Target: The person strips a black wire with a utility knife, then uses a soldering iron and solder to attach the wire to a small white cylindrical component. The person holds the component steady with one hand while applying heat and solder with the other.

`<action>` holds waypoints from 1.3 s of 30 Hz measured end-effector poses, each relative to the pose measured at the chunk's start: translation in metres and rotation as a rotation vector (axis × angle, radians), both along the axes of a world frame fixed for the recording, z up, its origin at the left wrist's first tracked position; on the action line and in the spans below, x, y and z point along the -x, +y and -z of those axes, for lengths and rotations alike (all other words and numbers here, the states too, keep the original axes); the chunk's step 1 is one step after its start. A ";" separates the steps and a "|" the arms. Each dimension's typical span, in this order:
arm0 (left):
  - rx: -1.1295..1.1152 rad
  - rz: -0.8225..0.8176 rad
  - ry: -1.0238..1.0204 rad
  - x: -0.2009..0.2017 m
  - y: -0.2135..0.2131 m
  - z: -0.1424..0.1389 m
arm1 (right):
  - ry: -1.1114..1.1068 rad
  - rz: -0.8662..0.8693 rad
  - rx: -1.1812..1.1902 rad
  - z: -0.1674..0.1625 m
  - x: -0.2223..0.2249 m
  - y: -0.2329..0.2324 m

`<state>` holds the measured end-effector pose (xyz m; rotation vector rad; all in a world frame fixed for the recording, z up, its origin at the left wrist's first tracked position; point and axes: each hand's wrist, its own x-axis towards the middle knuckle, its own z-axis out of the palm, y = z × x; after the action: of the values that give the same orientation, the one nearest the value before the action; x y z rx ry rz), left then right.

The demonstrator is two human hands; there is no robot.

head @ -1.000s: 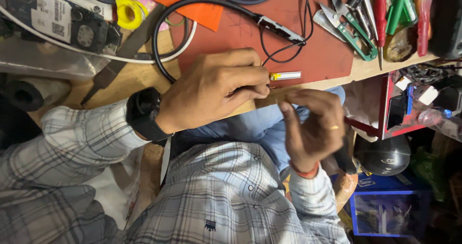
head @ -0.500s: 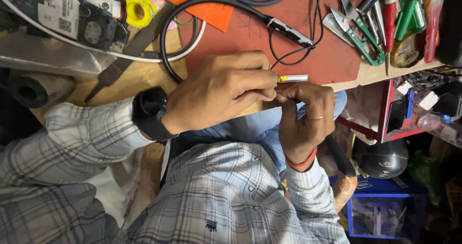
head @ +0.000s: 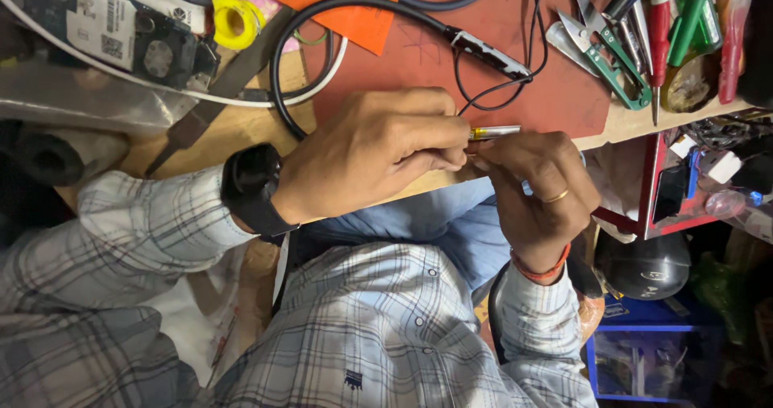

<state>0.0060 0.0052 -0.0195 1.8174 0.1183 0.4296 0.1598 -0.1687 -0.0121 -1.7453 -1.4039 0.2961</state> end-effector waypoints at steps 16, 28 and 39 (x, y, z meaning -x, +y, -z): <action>-0.127 0.076 -0.084 -0.003 0.010 0.009 | -0.181 0.064 -0.011 0.016 0.007 0.000; -0.107 0.147 0.077 -0.009 0.023 -0.006 | -0.271 0.026 0.121 -0.012 0.011 0.006; -0.090 0.177 0.104 -0.010 0.024 -0.008 | -0.118 0.158 0.158 -0.033 -0.004 -0.013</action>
<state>0.0155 0.0290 -0.0116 1.9203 0.0095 0.2177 0.1641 -0.1817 0.0208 -2.0202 -1.3456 0.2258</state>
